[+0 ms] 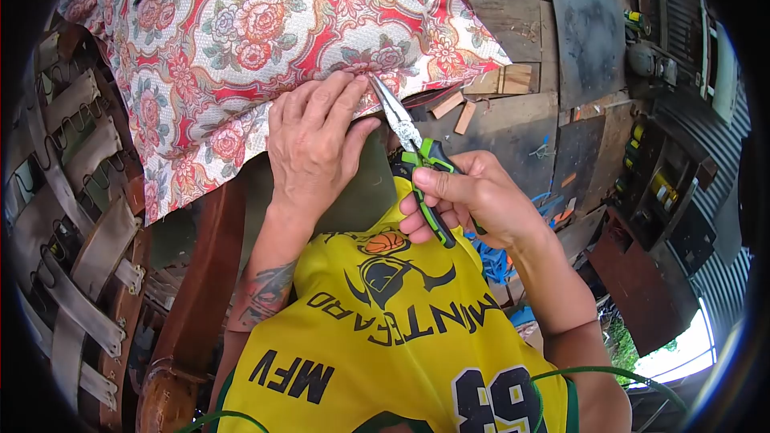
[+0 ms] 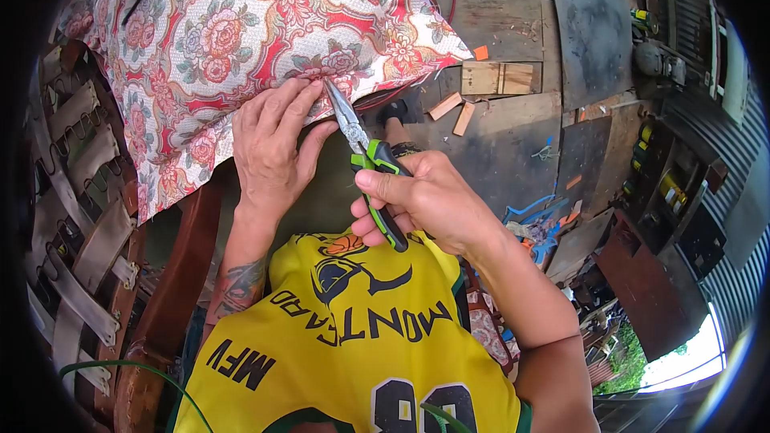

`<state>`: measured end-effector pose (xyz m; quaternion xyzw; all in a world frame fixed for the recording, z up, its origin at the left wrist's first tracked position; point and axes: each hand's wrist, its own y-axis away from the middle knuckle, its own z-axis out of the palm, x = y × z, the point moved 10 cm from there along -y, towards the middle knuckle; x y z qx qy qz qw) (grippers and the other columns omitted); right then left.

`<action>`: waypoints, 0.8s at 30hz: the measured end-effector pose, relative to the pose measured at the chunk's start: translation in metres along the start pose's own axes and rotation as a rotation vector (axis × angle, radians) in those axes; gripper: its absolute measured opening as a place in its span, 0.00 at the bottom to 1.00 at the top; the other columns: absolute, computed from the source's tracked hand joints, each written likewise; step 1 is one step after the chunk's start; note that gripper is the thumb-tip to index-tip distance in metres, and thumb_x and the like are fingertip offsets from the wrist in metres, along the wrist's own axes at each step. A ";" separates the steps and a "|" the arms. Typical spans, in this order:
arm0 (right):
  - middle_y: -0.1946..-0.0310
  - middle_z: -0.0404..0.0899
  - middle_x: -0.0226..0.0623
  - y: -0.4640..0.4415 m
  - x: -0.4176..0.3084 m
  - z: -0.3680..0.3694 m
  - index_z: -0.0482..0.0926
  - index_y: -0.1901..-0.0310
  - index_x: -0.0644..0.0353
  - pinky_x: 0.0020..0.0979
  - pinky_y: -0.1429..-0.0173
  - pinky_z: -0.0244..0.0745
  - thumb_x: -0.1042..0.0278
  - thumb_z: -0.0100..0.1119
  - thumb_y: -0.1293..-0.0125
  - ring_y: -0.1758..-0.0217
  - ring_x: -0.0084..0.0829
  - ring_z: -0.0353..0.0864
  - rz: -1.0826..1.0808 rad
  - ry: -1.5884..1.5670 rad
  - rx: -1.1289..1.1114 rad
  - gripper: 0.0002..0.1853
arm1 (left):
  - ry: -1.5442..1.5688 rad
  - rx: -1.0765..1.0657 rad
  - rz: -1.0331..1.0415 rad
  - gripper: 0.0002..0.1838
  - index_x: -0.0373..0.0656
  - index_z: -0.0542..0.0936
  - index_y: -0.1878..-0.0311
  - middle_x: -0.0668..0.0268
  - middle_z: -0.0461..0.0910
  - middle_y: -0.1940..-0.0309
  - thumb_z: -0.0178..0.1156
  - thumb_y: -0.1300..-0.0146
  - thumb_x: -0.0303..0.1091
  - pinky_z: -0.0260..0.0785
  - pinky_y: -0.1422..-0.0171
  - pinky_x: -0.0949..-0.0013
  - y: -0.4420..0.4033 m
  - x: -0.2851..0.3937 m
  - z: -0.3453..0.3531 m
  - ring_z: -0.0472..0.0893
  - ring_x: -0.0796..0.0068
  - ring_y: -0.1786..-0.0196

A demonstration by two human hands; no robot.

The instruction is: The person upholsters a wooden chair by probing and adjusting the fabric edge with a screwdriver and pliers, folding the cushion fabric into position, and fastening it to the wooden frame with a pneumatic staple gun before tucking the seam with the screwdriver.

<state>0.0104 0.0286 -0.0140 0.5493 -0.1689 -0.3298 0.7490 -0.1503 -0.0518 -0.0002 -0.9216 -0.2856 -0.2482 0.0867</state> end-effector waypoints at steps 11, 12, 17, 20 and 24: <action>0.62 0.86 0.50 -0.005 -0.008 0.002 0.78 0.63 0.70 0.38 0.61 0.91 0.61 0.68 0.25 0.64 0.39 0.92 0.038 0.037 0.028 0.18 | -0.012 0.003 -0.007 0.29 0.48 0.80 0.34 0.71 0.81 0.36 0.73 0.40 0.35 0.63 0.33 0.54 0.003 0.003 0.007 0.77 0.60 0.40; 0.63 0.86 0.49 -0.004 -0.008 0.001 0.78 0.63 0.70 0.38 0.62 0.91 0.61 0.69 0.26 0.64 0.39 0.92 0.035 0.046 0.055 0.18 | -0.008 0.006 -0.012 0.29 0.48 0.80 0.34 0.71 0.81 0.36 0.73 0.40 0.35 0.63 0.33 0.54 0.003 0.002 0.007 0.77 0.60 0.40; 0.63 0.86 0.49 -0.006 -0.012 -0.001 0.78 0.64 0.68 0.37 0.62 0.91 0.60 0.70 0.26 0.65 0.38 0.91 0.076 0.082 0.111 0.17 | 0.042 0.020 -0.018 0.31 0.46 0.79 0.35 0.71 0.81 0.35 0.75 0.43 0.34 0.63 0.34 0.54 0.003 0.000 0.007 0.77 0.59 0.41; 0.63 0.87 0.49 -0.009 -0.002 0.000 0.77 0.66 0.65 0.36 0.62 0.91 0.60 0.70 0.27 0.67 0.38 0.91 0.164 -0.054 0.087 0.17 | 0.075 0.048 -0.032 0.31 0.52 0.80 0.33 0.73 0.81 0.36 0.74 0.43 0.33 0.63 0.34 0.54 0.004 -0.003 0.006 0.76 0.61 0.41; 0.62 0.88 0.49 -0.009 0.007 0.002 0.78 0.64 0.61 0.42 0.57 0.91 0.56 0.69 0.26 0.64 0.39 0.91 0.233 -0.230 -0.046 0.17 | 0.033 0.050 0.001 0.32 0.61 0.81 0.32 0.75 0.80 0.37 0.74 0.42 0.33 0.62 0.35 0.55 0.006 0.000 0.007 0.76 0.63 0.41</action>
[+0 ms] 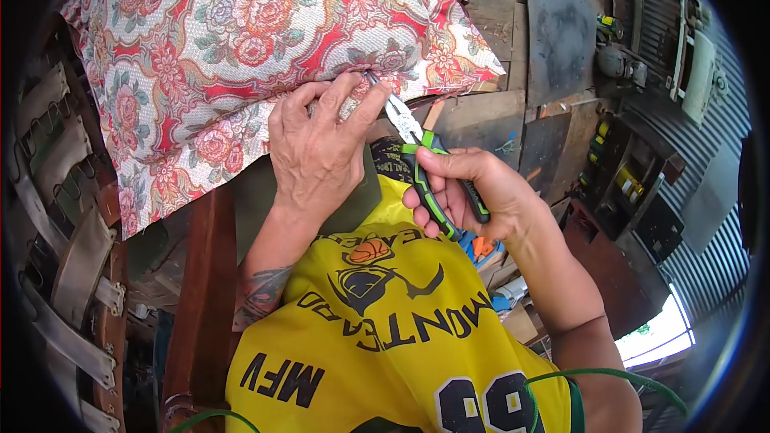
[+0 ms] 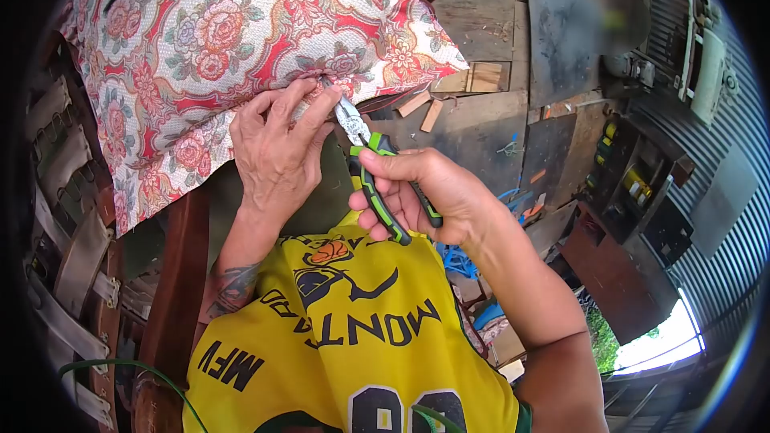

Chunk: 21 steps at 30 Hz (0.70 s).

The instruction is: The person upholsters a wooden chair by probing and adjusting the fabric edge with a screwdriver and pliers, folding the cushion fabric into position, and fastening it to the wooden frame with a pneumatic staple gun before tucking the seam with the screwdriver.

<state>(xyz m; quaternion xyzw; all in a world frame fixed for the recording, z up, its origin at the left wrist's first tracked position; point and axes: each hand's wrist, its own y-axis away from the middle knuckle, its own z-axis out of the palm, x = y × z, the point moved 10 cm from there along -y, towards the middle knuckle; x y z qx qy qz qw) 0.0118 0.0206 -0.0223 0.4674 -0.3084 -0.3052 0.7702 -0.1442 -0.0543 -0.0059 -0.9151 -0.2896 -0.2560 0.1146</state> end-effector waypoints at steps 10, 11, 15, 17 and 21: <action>0.51 0.87 0.53 -0.021 0.020 0.026 0.79 0.46 0.59 0.47 0.50 0.88 0.48 0.53 0.18 0.54 0.52 0.90 0.079 -0.333 -0.329 0.20 | -0.008 -0.008 0.000 0.32 0.66 0.82 0.32 0.75 0.80 0.37 0.73 0.42 0.34 0.64 0.36 0.55 0.003 -0.007 0.002 0.76 0.65 0.41; 0.54 0.87 0.50 -0.021 0.020 0.025 0.79 0.47 0.59 0.43 0.55 0.86 0.46 0.52 0.18 0.58 0.48 0.89 0.089 -0.288 -0.362 0.21 | -0.013 -0.006 0.005 0.32 0.66 0.82 0.32 0.75 0.80 0.37 0.73 0.42 0.34 0.64 0.36 0.55 0.004 -0.006 0.003 0.76 0.65 0.40; 0.66 0.82 0.38 -0.021 0.025 0.024 0.78 0.49 0.60 0.33 0.67 0.75 0.44 0.54 0.19 0.70 0.33 0.81 0.103 -0.334 -0.405 0.23 | 0.009 0.016 0.021 0.32 0.64 0.81 0.33 0.73 0.79 0.36 0.67 0.43 0.30 0.65 0.34 0.53 0.007 -0.006 0.006 0.75 0.62 0.38; 0.72 0.75 0.32 -0.016 0.020 0.029 0.77 0.53 0.59 0.30 0.71 0.69 0.46 0.59 0.20 0.75 0.26 0.74 0.030 -0.198 -0.239 0.20 | 0.003 0.039 0.061 0.32 0.59 0.80 0.31 0.73 0.79 0.35 0.68 0.41 0.32 0.64 0.32 0.54 0.010 -0.004 0.003 0.75 0.63 0.36; 0.74 0.75 0.31 -0.008 0.007 0.030 0.75 0.62 0.59 0.30 0.74 0.67 0.56 0.61 0.21 0.77 0.25 0.74 -0.096 0.100 0.032 0.15 | 0.060 0.062 0.008 0.31 0.53 0.79 0.31 0.73 0.81 0.35 0.71 0.39 0.32 0.64 0.30 0.55 0.012 -0.006 -0.002 0.76 0.64 0.35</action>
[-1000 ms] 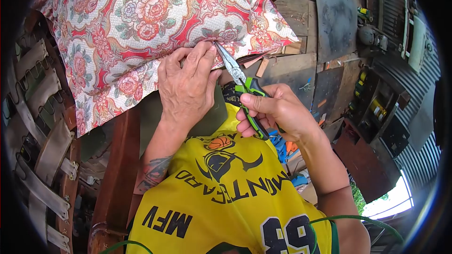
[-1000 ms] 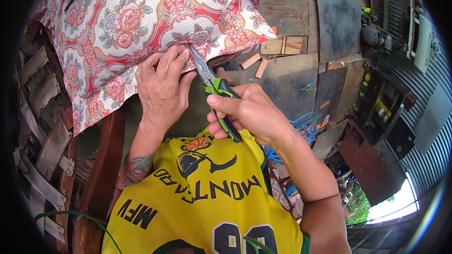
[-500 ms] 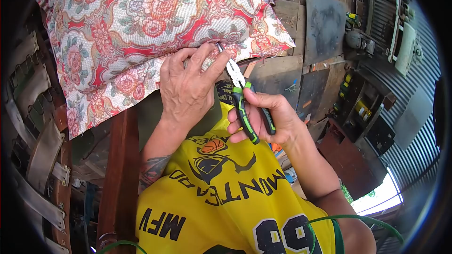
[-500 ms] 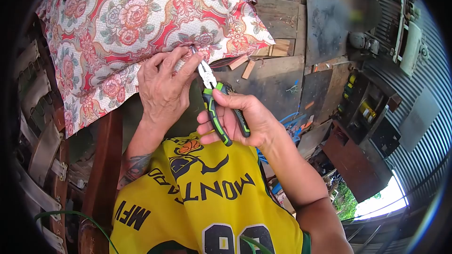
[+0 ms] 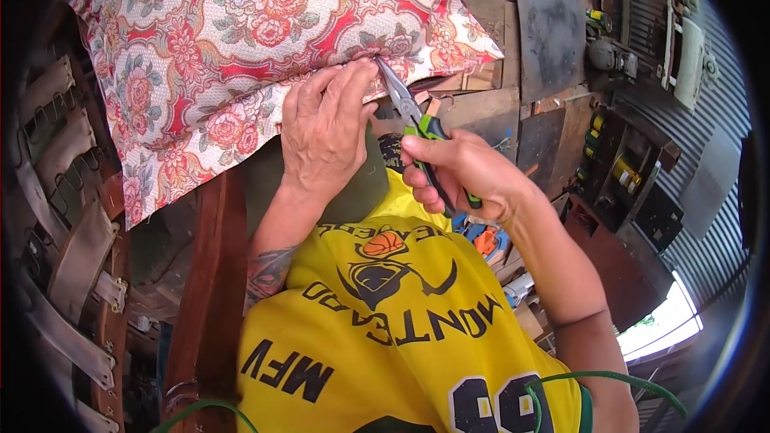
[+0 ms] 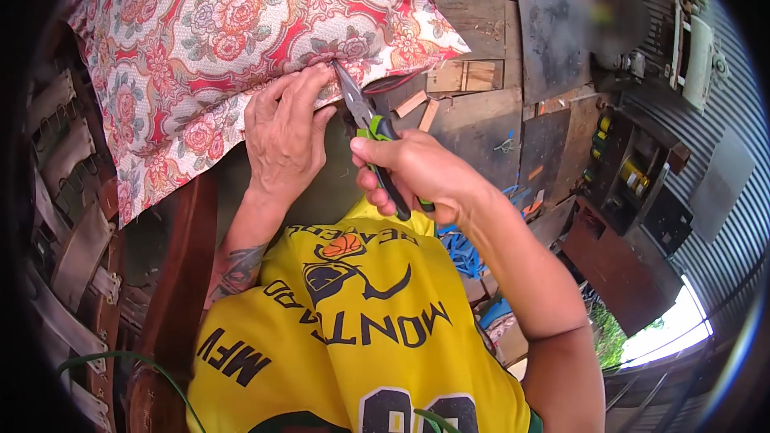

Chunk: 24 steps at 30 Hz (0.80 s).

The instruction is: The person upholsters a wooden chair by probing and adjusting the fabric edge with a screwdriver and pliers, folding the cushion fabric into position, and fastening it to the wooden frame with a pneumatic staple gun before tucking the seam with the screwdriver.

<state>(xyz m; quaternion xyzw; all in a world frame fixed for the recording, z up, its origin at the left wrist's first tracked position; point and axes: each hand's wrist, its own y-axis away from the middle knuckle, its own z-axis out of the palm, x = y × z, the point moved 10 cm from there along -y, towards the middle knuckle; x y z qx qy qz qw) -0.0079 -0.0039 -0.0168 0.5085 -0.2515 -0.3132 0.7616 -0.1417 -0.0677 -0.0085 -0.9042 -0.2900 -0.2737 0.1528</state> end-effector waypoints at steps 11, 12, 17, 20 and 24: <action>0.55 0.86 0.66 0.032 -0.045 0.017 0.87 0.57 0.72 0.50 0.41 0.82 0.71 0.57 0.34 0.45 0.59 0.87 -0.159 1.169 0.671 0.14 | -0.003 0.084 0.096 0.19 0.49 0.82 0.40 0.73 0.83 0.36 0.70 0.35 0.32 0.65 0.32 0.57 0.002 0.004 0.000 0.79 0.65 0.36; 0.55 0.86 0.66 0.034 -0.040 0.016 0.87 0.57 0.72 0.50 0.41 0.82 0.71 0.57 0.34 0.45 0.59 0.87 -0.155 1.155 0.679 0.14 | -0.019 0.096 0.092 0.20 0.49 0.82 0.40 0.73 0.84 0.36 0.70 0.35 0.32 0.65 0.32 0.57 0.002 0.004 -0.001 0.80 0.65 0.37; 0.55 0.87 0.64 0.040 -0.042 0.021 0.82 0.54 0.75 0.48 0.38 0.81 0.72 0.60 0.34 0.47 0.57 0.88 -0.332 1.324 0.852 0.13 | 0.155 0.313 -0.072 0.10 0.41 0.84 0.47 0.61 0.89 0.52 0.68 0.29 0.31 0.76 0.47 0.63 0.010 0.004 -0.036 0.87 0.65 0.53; 0.57 0.87 0.64 0.039 -0.039 0.018 0.78 0.53 0.76 0.48 0.41 0.83 0.73 0.61 0.34 0.49 0.58 0.89 -0.391 1.403 0.925 0.14 | 0.788 0.081 -0.655 0.11 0.39 0.83 0.47 0.58 0.91 0.60 0.67 0.27 0.35 0.79 0.57 0.68 0.027 -0.025 -0.007 0.89 0.74 0.61; 0.58 0.87 0.63 0.043 -0.037 0.018 0.78 0.53 0.75 0.48 0.43 0.84 0.74 0.62 0.35 0.49 0.57 0.89 -0.423 1.354 0.932 0.13 | 1.042 -0.190 -0.828 0.19 0.32 0.82 0.49 0.56 0.91 0.60 0.60 0.20 0.44 0.82 0.60 0.69 0.033 -0.030 0.026 0.90 0.74 0.61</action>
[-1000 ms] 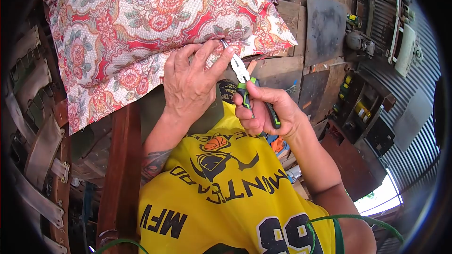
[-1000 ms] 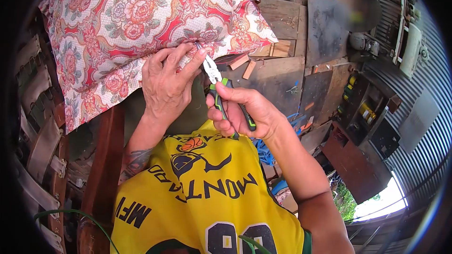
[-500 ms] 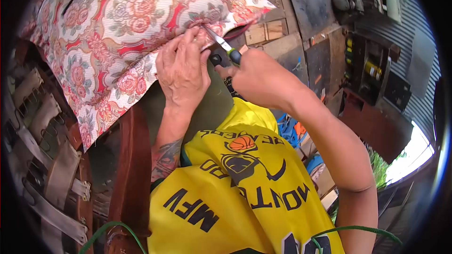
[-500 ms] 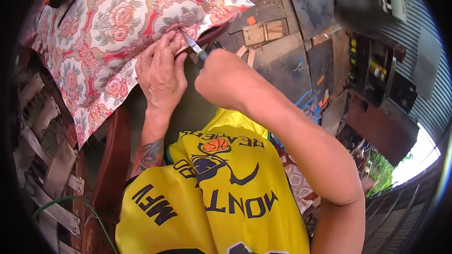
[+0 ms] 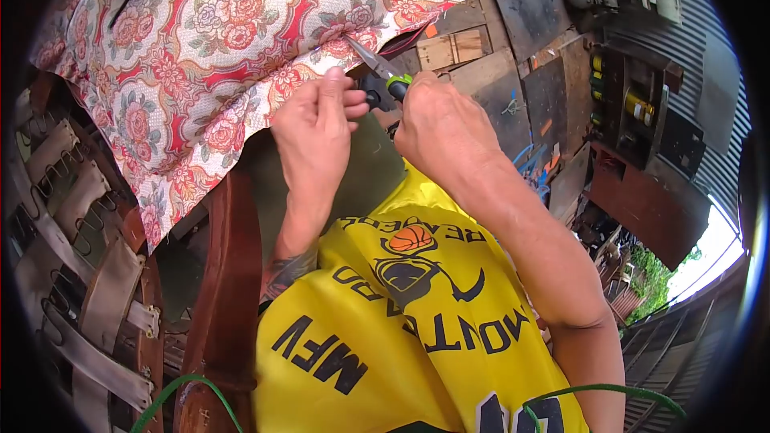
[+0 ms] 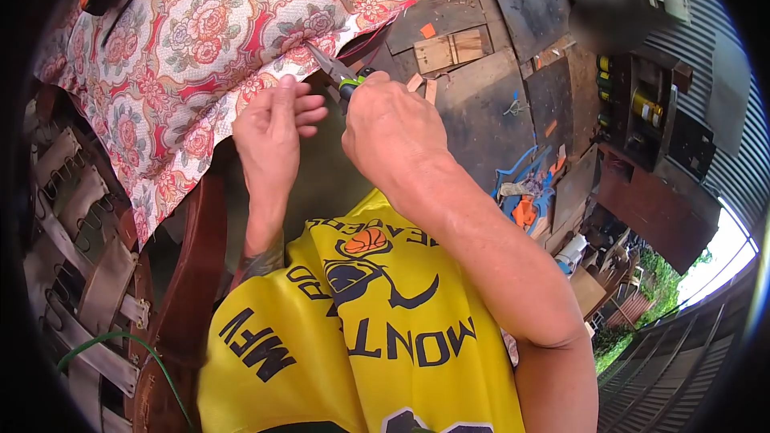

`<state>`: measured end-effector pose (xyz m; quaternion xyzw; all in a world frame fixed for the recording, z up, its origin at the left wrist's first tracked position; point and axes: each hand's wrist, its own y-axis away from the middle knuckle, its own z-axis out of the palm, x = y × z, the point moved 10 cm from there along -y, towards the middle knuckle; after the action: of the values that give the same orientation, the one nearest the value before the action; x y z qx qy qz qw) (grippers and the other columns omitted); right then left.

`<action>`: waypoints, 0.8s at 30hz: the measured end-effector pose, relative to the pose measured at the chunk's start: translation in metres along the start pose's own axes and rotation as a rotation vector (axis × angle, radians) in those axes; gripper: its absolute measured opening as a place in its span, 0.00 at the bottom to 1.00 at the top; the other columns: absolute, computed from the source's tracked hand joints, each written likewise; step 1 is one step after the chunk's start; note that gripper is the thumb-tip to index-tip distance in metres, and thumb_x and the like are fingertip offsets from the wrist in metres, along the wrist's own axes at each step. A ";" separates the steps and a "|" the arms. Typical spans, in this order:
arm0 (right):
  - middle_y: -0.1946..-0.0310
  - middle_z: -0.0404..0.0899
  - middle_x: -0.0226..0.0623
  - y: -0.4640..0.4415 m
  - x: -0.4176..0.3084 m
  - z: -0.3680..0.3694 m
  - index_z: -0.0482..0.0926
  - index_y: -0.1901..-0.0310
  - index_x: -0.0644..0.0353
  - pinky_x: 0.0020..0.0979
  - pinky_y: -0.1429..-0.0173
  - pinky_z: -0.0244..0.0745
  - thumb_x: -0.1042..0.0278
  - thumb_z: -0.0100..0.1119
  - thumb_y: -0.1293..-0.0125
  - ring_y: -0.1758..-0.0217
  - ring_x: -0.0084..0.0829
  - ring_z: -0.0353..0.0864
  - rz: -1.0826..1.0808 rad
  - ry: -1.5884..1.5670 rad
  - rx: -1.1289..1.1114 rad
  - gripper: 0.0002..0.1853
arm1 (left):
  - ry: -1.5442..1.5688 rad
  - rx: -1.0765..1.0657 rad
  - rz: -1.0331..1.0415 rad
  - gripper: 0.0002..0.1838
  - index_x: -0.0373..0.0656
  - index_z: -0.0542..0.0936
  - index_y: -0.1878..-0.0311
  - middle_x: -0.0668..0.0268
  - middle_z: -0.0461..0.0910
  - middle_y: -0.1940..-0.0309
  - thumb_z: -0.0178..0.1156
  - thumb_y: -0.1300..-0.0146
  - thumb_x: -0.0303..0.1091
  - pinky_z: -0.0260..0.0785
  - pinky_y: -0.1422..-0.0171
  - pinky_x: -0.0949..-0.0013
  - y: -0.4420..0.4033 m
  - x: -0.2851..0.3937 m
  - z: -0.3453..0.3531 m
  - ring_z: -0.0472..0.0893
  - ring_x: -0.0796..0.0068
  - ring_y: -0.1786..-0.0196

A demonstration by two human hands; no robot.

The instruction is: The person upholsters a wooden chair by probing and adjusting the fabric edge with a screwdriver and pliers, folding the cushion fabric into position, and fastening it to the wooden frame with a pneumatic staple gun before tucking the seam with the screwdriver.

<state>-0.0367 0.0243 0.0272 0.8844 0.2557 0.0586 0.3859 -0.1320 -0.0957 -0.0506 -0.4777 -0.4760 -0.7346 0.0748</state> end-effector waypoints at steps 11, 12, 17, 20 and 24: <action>0.62 0.87 0.59 0.005 -0.008 -0.004 0.81 0.56 0.75 0.43 0.47 0.85 0.66 0.61 0.31 0.54 0.51 0.90 -0.106 0.081 0.234 0.15 | 1.005 -0.304 -0.321 0.21 0.33 0.78 0.39 0.54 0.85 0.44 0.59 0.19 0.44 0.75 0.27 0.56 -0.007 -0.037 0.086 0.83 0.64 0.36; 0.62 0.87 0.59 0.004 -0.009 -0.010 0.81 0.56 0.75 0.43 0.47 0.85 0.66 0.61 0.31 0.54 0.51 0.90 -0.112 0.079 0.231 0.15 | 1.008 -0.281 -0.331 0.19 0.33 0.78 0.41 0.56 0.85 0.46 0.59 0.19 0.42 0.77 0.31 0.58 -0.007 -0.039 0.085 0.84 0.64 0.39; 0.57 0.87 0.61 -0.028 0.033 0.018 0.78 0.44 0.75 0.41 0.55 0.87 0.50 0.66 0.28 0.52 0.50 0.92 -0.227 -0.606 -0.360 0.29 | 0.982 -0.239 -0.318 0.19 0.33 0.78 0.41 0.58 0.84 0.48 0.61 0.20 0.41 0.78 0.35 0.62 -0.004 -0.028 0.082 0.85 0.63 0.42; 0.59 0.89 0.56 -0.009 0.048 0.062 0.83 0.47 0.69 0.51 0.47 0.90 0.41 0.55 0.22 0.53 0.55 0.92 0.145 -1.614 -0.937 0.30 | 0.955 -0.228 -0.317 0.21 0.32 0.77 0.39 0.57 0.84 0.48 0.61 0.21 0.41 0.78 0.36 0.63 -0.004 -0.029 0.083 0.85 0.64 0.42; 0.40 0.81 0.66 0.016 0.003 0.069 0.66 0.28 0.76 0.59 0.42 0.87 0.43 0.44 0.16 0.40 0.65 0.85 0.130 -2.335 -1.478 0.37 | 0.982 -0.172 -0.385 0.22 0.32 0.76 0.37 0.57 0.84 0.46 0.62 0.21 0.42 0.79 0.39 0.66 0.000 -0.031 0.081 0.85 0.66 0.43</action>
<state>-0.0069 -0.0289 -0.0098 0.0228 -0.3439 -0.5703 0.7456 -0.0645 -0.0439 -0.0667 0.0137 -0.4019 -0.9085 0.1132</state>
